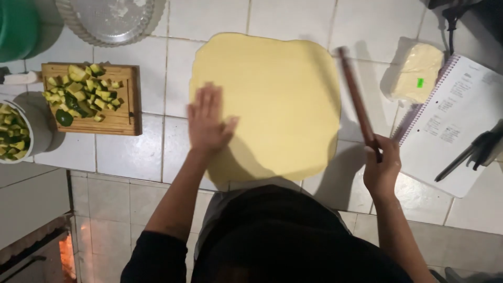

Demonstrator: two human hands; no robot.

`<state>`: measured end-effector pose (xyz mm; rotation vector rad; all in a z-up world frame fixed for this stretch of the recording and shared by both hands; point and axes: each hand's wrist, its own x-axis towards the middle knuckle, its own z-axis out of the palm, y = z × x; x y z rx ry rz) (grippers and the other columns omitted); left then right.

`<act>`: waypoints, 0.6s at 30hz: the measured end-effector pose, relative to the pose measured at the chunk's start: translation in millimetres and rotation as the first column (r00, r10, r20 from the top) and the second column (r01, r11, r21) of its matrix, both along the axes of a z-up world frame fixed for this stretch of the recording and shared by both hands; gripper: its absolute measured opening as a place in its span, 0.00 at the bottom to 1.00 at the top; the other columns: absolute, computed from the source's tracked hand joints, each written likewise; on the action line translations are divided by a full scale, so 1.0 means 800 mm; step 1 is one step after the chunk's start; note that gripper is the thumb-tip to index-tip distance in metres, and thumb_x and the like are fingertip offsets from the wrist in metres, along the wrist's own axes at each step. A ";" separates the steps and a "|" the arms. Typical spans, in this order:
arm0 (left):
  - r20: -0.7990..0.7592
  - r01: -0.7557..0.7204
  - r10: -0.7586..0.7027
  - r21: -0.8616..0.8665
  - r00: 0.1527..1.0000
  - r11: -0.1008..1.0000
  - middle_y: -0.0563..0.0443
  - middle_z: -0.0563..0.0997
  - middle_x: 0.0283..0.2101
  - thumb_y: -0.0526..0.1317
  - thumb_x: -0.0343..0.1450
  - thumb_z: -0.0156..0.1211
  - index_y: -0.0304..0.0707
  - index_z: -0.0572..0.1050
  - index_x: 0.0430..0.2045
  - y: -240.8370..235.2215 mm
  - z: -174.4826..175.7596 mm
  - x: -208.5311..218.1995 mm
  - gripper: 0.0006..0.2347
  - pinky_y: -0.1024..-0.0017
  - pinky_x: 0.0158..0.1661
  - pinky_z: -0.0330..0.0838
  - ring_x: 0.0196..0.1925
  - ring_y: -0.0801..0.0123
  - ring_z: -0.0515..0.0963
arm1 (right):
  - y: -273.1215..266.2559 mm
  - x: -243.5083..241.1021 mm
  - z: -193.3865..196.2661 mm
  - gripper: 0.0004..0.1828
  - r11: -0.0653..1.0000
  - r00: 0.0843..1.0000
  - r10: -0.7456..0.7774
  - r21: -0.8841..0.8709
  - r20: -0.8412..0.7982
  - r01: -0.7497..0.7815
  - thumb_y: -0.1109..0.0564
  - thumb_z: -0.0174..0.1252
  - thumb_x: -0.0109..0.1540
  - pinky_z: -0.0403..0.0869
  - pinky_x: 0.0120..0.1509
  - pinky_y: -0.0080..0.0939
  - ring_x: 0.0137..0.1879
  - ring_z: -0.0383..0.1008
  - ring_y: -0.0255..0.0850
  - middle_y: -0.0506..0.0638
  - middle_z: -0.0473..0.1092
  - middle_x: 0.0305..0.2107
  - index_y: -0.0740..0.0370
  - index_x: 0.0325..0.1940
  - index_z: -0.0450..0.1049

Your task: Rolling out dough and lining a tart pan.

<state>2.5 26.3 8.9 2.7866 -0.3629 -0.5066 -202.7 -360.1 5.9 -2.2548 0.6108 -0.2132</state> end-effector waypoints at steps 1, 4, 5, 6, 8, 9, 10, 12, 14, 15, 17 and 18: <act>-0.001 0.002 -0.002 0.000 1.000 1.000 0.46 0.44 0.80 0.59 0.70 0.50 0.46 0.49 0.75 0.015 -0.010 -0.003 0.37 0.41 0.72 0.34 0.82 0.54 0.40 | 0.005 0.012 0.005 0.14 1.000 1.000 -0.002 0.000 -0.001 0.002 0.65 0.58 0.68 0.74 0.54 0.48 0.50 0.74 0.54 0.62 0.69 0.48 0.69 0.58 0.72; 0.120 -0.107 0.106 0.003 0.987 0.994 0.37 0.44 0.81 0.56 0.78 0.48 0.39 0.48 0.78 0.046 -0.043 -0.020 0.35 0.35 0.72 0.31 0.82 0.47 0.40 | 0.021 0.042 0.015 0.17 0.957 0.956 0.280 -0.104 0.089 -0.270 0.67 0.58 0.63 0.76 0.57 0.49 0.55 0.74 0.56 0.61 0.71 0.50 0.68 0.57 0.73; 0.178 -0.139 0.145 -0.046 0.973 0.989 0.38 0.44 0.82 0.54 0.78 0.49 0.35 0.47 0.78 0.050 -0.057 -0.027 0.36 0.34 0.72 0.29 0.83 0.46 0.41 | 0.030 0.056 0.012 0.19 0.887 0.884 0.450 -0.174 0.125 -0.427 0.69 0.58 0.61 0.77 0.58 0.49 0.55 0.75 0.54 0.58 0.72 0.50 0.66 0.58 0.75; 0.232 -0.167 0.185 -0.097 0.955 0.981 0.38 0.45 0.83 0.52 0.77 0.51 0.32 0.45 0.79 0.054 -0.070 -0.034 0.37 0.33 0.72 0.28 0.84 0.45 0.41 | 0.039 0.071 0.010 0.22 0.787 0.781 0.607 -0.249 0.146 -0.565 0.70 0.59 0.59 0.77 0.58 0.49 0.55 0.75 0.53 0.56 0.73 0.51 0.63 0.58 0.77; 0.152 -0.016 0.029 -0.089 0.988 0.996 0.40 0.47 0.80 0.54 0.72 0.55 0.34 0.46 0.77 0.002 -0.034 -0.052 0.39 0.33 0.71 0.31 0.82 0.49 0.44 | 0.055 0.076 0.000 0.22 0.741 0.746 0.654 -0.299 0.123 -0.601 0.68 0.61 0.61 0.77 0.61 0.50 0.59 0.75 0.53 0.56 0.73 0.53 0.61 0.60 0.76; 0.073 0.135 -0.128 -0.092 0.989 0.987 0.42 0.49 0.78 0.56 0.68 0.59 0.36 0.48 0.74 -0.023 -0.015 -0.059 0.42 0.33 0.69 0.34 0.80 0.52 0.48 | 0.064 0.079 -0.006 0.22 0.691 0.708 0.699 -0.346 0.100 -0.634 0.65 0.63 0.64 0.76 0.65 0.52 0.62 0.74 0.52 0.55 0.72 0.54 0.59 0.62 0.74; 0.070 0.143 -0.136 -0.091 0.988 0.986 0.42 0.49 0.78 0.56 0.68 0.59 0.36 0.48 0.74 -0.028 -0.019 -0.068 0.42 0.33 0.69 0.34 0.80 0.52 0.48 | 0.069 0.068 -0.015 0.22 0.697 0.714 0.693 -0.344 0.099 -0.629 0.65 0.63 0.64 0.76 0.65 0.52 0.62 0.74 0.52 0.55 0.72 0.54 0.59 0.62 0.74; 0.051 0.194 -0.192 -0.040 0.980 0.980 0.44 0.49 0.79 0.60 0.67 0.61 0.36 0.47 0.75 -0.044 -0.030 -0.078 0.44 0.34 0.70 0.40 0.80 0.53 0.49 | 0.071 0.056 -0.034 0.35 0.754 0.834 0.516 -0.358 -0.195 -0.551 0.57 0.60 0.62 0.60 0.72 0.73 0.78 0.61 0.56 0.62 0.62 0.70 0.68 0.72 0.63; 0.085 0.183 -0.182 -0.012 0.980 0.983 0.44 0.49 0.79 0.60 0.68 0.61 0.36 0.47 0.75 -0.056 -0.042 -0.053 0.45 0.34 0.70 0.40 0.80 0.54 0.49 | 0.066 0.071 -0.056 0.40 0.776 0.848 0.458 -0.346 -0.266 -0.528 0.51 0.58 0.62 0.47 0.70 0.82 0.80 0.50 0.60 0.66 0.53 0.73 0.71 0.75 0.56; 0.125 0.170 -0.170 0.015 0.977 0.985 0.44 0.48 0.79 0.60 0.68 0.61 0.35 0.46 0.75 -0.064 -0.049 -0.039 0.45 0.34 0.70 0.41 0.80 0.55 0.49 | 0.062 0.081 -0.069 0.46 0.796 0.855 0.398 -0.339 -0.331 -0.502 0.45 0.56 0.63 0.35 0.68 0.90 0.81 0.40 0.64 0.69 0.44 0.76 0.73 0.77 0.49; 0.185 0.130 -0.131 0.015 0.974 0.991 0.40 0.45 0.79 0.57 0.70 0.60 0.32 0.43 0.74 -0.094 -0.035 0.037 0.44 0.33 0.69 0.39 0.80 0.52 0.45 | 0.035 0.162 -0.083 0.45 0.796 0.897 0.377 -0.413 -0.232 -0.442 0.47 0.53 0.67 0.32 0.71 0.91 0.84 0.36 0.65 0.70 0.39 0.78 0.73 0.80 0.44; 0.235 0.091 -0.092 0.017 0.967 0.996 0.37 0.42 0.78 0.54 0.72 0.58 0.29 0.40 0.74 -0.105 -0.027 0.068 0.43 0.32 0.69 0.38 0.80 0.49 0.42 | 0.026 0.195 -0.090 0.44 0.797 0.924 0.357 -0.472 -0.135 -0.376 0.50 0.50 0.71 0.29 0.73 0.91 0.86 0.32 0.67 0.71 0.35 0.80 0.74 0.83 0.39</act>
